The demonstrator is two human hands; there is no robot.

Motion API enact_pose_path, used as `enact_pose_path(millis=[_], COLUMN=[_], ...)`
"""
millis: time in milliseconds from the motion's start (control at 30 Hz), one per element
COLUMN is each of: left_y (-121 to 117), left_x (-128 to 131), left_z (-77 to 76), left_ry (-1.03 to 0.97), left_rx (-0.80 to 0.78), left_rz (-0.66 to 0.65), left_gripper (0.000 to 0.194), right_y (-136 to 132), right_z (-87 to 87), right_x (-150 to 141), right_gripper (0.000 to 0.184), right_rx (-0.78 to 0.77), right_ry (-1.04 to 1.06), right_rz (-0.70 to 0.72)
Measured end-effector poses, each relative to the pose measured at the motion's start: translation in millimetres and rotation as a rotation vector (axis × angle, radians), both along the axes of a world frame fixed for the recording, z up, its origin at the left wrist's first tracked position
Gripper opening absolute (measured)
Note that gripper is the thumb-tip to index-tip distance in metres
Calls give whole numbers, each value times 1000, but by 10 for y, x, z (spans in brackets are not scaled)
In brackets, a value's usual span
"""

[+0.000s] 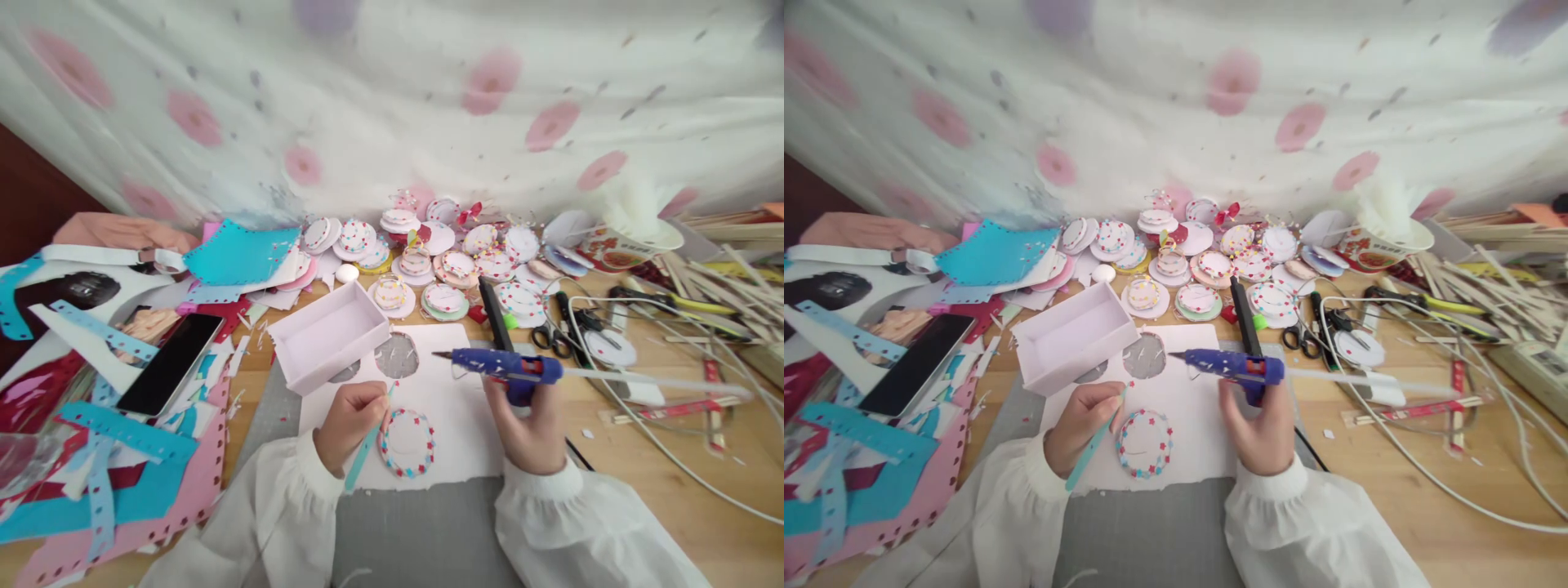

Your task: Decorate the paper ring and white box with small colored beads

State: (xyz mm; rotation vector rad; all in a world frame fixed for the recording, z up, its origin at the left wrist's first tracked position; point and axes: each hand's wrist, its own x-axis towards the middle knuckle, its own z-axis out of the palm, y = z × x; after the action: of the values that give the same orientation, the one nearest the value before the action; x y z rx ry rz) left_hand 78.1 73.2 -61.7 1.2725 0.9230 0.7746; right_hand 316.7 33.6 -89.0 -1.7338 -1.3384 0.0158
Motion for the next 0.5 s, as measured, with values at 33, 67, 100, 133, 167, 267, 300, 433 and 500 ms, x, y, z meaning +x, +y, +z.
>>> enact_pose_path(millis=[33,67,100,133,167,267,300,433,500], left_y=[-2,-3,-4,-5,-6,-5,-4,1,3], left_x=[1,3,3,3,2,-2,-2,7,13], left_z=[6,11,14,15,13,-2,-7,1,19], left_ry=[-3,-9,-17,-27,-38,-44,-37,-2,9], left_rx=[-10,-19,-25,-26,-23,-7,-1,28,39], left_rz=[8,12,15,15,13,-1,-2,19,40], left_gripper=[35,35,35,34,34,34,34,35,34], right_y=[-63,-140,-229,-327,-428,-701,-765,-842,-811], right_z=[29,50,62,64,56,-12,-44,-158,-176], right_x=[99,211,330,450,562,820,876,1002,1033], right_gripper=[35,35,35,36,39,42,41,37,36], right_rx=[2,2,-8,-16,-60,-183,-215,-325,-322], right_ry=[6,-7,-19,-20,-16,-30,-46,-77,-65], right_rz=[-13,-49,-80,-124,-188,-411,-468,-525,-478])
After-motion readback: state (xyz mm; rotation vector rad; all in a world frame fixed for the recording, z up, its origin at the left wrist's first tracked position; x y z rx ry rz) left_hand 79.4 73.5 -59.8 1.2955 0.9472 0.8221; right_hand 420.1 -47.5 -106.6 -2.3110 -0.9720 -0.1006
